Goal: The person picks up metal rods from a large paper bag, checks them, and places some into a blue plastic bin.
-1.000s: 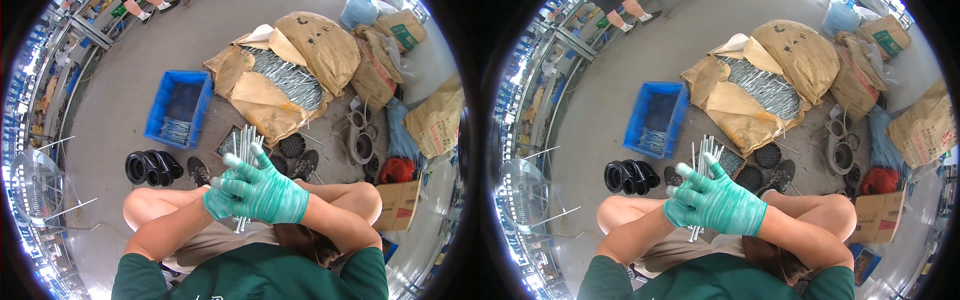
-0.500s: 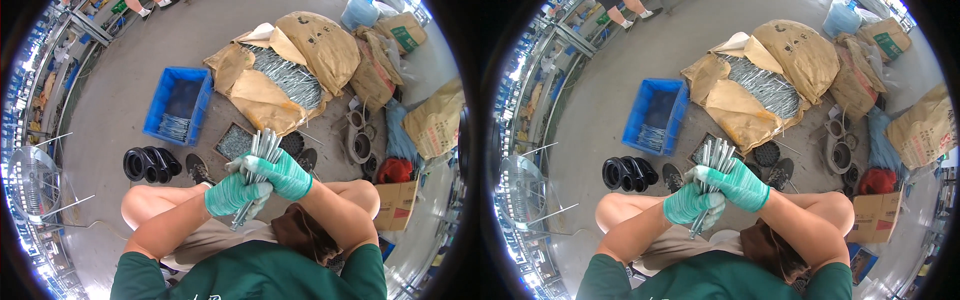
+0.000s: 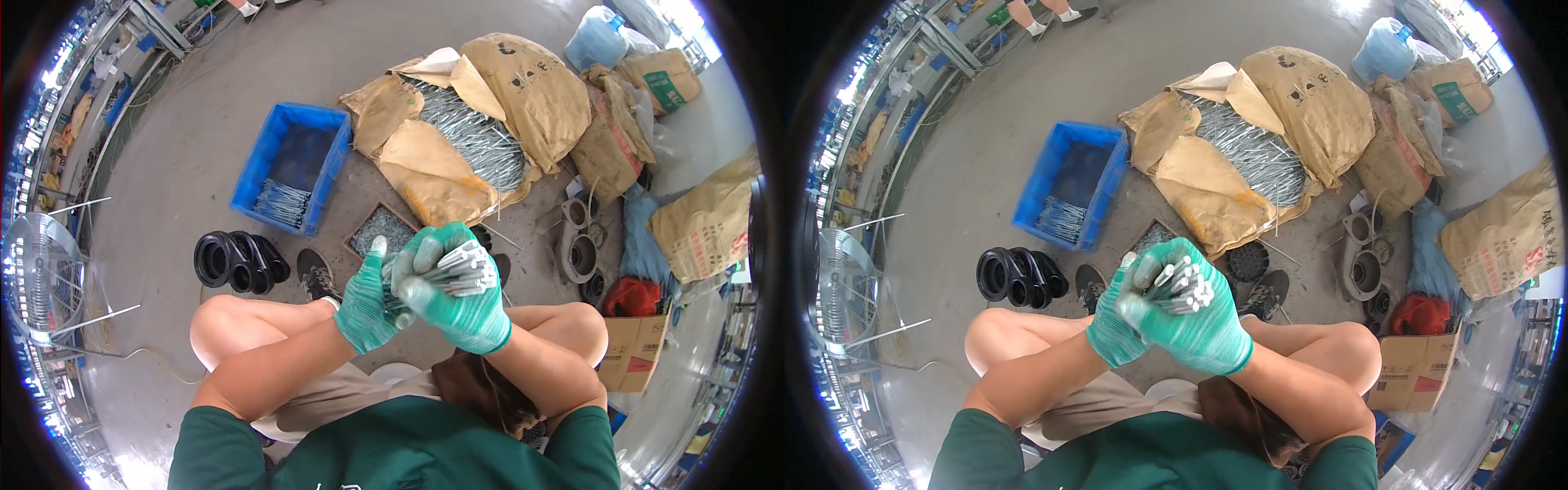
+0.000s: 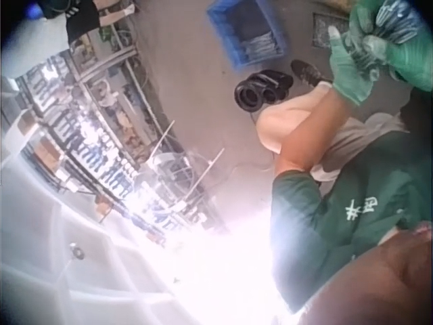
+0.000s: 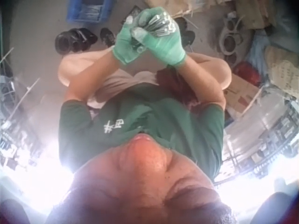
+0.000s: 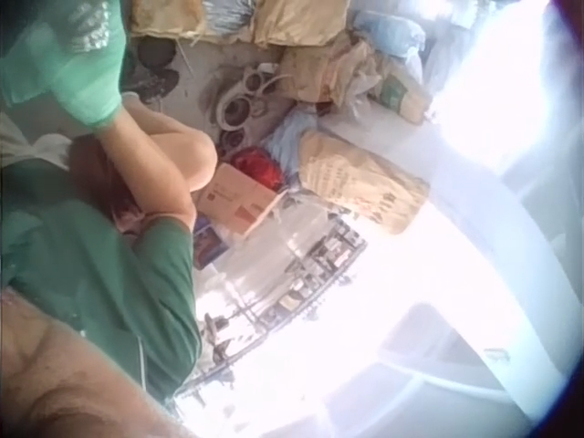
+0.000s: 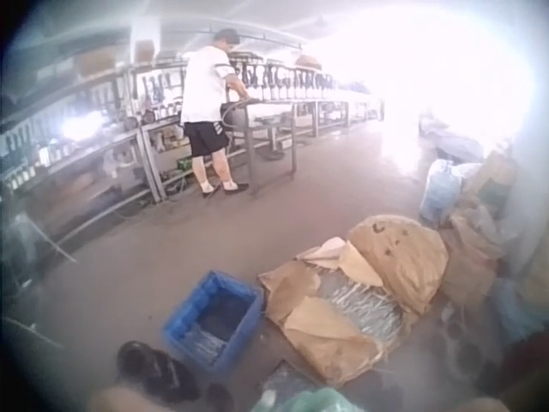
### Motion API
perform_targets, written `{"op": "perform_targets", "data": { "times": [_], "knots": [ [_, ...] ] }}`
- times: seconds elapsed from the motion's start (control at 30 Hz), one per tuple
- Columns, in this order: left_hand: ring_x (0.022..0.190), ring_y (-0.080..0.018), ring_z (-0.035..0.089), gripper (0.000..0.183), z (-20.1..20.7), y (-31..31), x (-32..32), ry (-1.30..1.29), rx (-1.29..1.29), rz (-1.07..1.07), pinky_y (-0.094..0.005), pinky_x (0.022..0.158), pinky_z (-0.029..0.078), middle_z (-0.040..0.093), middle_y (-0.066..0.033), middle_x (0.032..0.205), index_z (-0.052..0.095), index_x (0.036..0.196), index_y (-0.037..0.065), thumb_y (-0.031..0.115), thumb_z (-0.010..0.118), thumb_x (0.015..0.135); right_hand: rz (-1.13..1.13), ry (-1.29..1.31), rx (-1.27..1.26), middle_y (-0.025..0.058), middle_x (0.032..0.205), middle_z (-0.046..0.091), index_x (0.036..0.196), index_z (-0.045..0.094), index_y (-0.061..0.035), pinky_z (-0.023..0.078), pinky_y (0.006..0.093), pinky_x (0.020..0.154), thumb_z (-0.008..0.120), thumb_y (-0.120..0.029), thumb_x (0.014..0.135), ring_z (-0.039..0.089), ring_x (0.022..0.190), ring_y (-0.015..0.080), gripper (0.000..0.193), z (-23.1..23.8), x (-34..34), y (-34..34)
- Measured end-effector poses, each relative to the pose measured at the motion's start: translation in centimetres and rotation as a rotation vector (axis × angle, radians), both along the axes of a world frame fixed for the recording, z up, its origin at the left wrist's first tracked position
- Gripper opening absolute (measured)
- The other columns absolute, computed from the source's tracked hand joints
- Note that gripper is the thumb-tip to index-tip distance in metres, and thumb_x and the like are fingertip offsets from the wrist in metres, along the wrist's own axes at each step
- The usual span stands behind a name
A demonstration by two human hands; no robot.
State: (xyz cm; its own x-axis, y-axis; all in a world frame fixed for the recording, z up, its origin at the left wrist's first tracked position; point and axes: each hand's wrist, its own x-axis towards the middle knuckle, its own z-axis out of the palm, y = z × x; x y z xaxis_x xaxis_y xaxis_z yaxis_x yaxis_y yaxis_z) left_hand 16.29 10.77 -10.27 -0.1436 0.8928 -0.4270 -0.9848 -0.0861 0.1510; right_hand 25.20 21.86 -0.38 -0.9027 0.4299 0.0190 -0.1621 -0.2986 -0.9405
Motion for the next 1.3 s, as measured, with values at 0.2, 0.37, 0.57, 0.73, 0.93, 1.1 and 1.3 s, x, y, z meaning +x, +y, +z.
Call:
{"op": "perform_targets", "data": {
  "times": [0.2, 0.37, 0.57, 0.73, 0.93, 1.1, 1.3],
  "knots": [
    [0.065, -0.0145, 0.065, 0.049, 1.6, -1.8, -1.1, 0.25, 0.061, -0.326, -0.0223, 0.05, 0.049, 0.067, -0.0061, 0.082, 0.061, 0.11, 0.007, 0.053, 0.057, 0.094, -0.132, 0.075, -0.567, 0.0013, 0.061, 0.048, 0.082, 0.051, -0.0097, 0.049, 0.0322, 0.056, 0.06, -0.036, 0.097, 0.05, 0.055, 0.0142, 0.032, -1.2, -1.6, 1.9],
    [0.071, -0.0156, 0.062, 0.048, 6.3, -1.2, -1.7, 0.635, 0.171, -0.522, -0.0282, 0.063, 0.048, 0.063, -0.009, 0.078, 0.055, 0.112, -0.001, 0.038, 0.071, 0.088, 0.363, 0.056, -0.734, -0.0049, 0.056, 0.035, 0.071, 0.04, -0.0173, 0.045, 0.0316, 0.055, 0.048, -0.056, 0.097, 0.039, 0.049, 0.0103, 0.048, -1.4, -2.6, 4.1],
    [0.044, -0.01, 0.048, 0.035, 8.2, -2.9, -5.8, 0.739, -0.169, -0.058, -0.0231, 0.037, 0.034, 0.057, -0.0035, 0.071, 0.054, 0.114, 0.003, 0.031, 0.063, 0.096, 0.158, -0.259, -0.703, 0.0101, 0.1, 0.064, 0.113, 0.059, -0.0092, 0.054, 0.0435, 0.082, 0.045, -0.071, 0.091, 0.064, 0.093, 0.0247, 0.067, -6.2, -9.0, 5.8],
    [0.042, -0.0071, 0.046, 0.035, 9.6, -3.7, -10.1, 0.865, -0.393, 0.147, -0.0206, 0.036, 0.034, 0.055, -0.0017, 0.068, 0.056, 0.115, 0.001, 0.033, 0.055, 0.101, 0.511, -0.646, 0.938, 0.0153, 0.101, 0.069, 0.114, 0.066, -0.0082, 0.052, 0.0421, 0.086, 0.067, -0.03, 0.089, 0.066, 0.094, 0.0341, 0.033, -25.7, -8.3, 6.8],
    [0.041, -0.0074, 0.046, 0.037, 9.7, -5.5, -11.4, 0.77, -0.511, 0.136, -0.0211, 0.036, 0.034, 0.055, -0.0025, 0.064, 0.057, 0.115, 0.0, 0.031, 0.063, 0.096, 0.617, -1.055, 1.252, 0.0162, 0.144, 0.043, 0.125, 0.061, -0.018, 0.051, 0.0478, 0.097, 0.061, -0.01, 0.085, 0.058, 0.117, 0.0389, 0.041, -33.2, -10.2, 0.9],
    [0.039, -0.0087, 0.047, 0.038, 9.4, -5.5, -12.3, 0.79, -0.518, 0.112, -0.021, 0.035, 0.036, 0.058, -0.0046, 0.066, 0.056, 0.12, -0.003, 0.022, 0.066, 0.093, 0.645, -0.932, 1.293, 0.0209, 0.127, 0.051, 0.111, 0.063, -0.0076, 0.054, 0.0493, 0.088, 0.058, -0.008, 0.087, 0.061, 0.106, 0.0395, 0.024, -38.9, -7.8, 0.0],
    [0.049, -0.0129, 0.058, 0.043, 7.6, -5.5, -11.7, 0.637, -0.319, 0.151, -0.0243, 0.037, 0.044, 0.064, -0.0108, 0.077, 0.049, 0.131, -0.003, 0.018, 0.063, 0.096, 0.525, -1.022, 0.263, 0.0139, 0.089, 0.067, 0.115, 0.066, -0.0018, 0.055, 0.0367, 0.063, 0.067, -0.014, 0.091, 0.065, 0.075, 0.0216, 0.027, -36.5, -7.4, 3.7]
  ]
}}
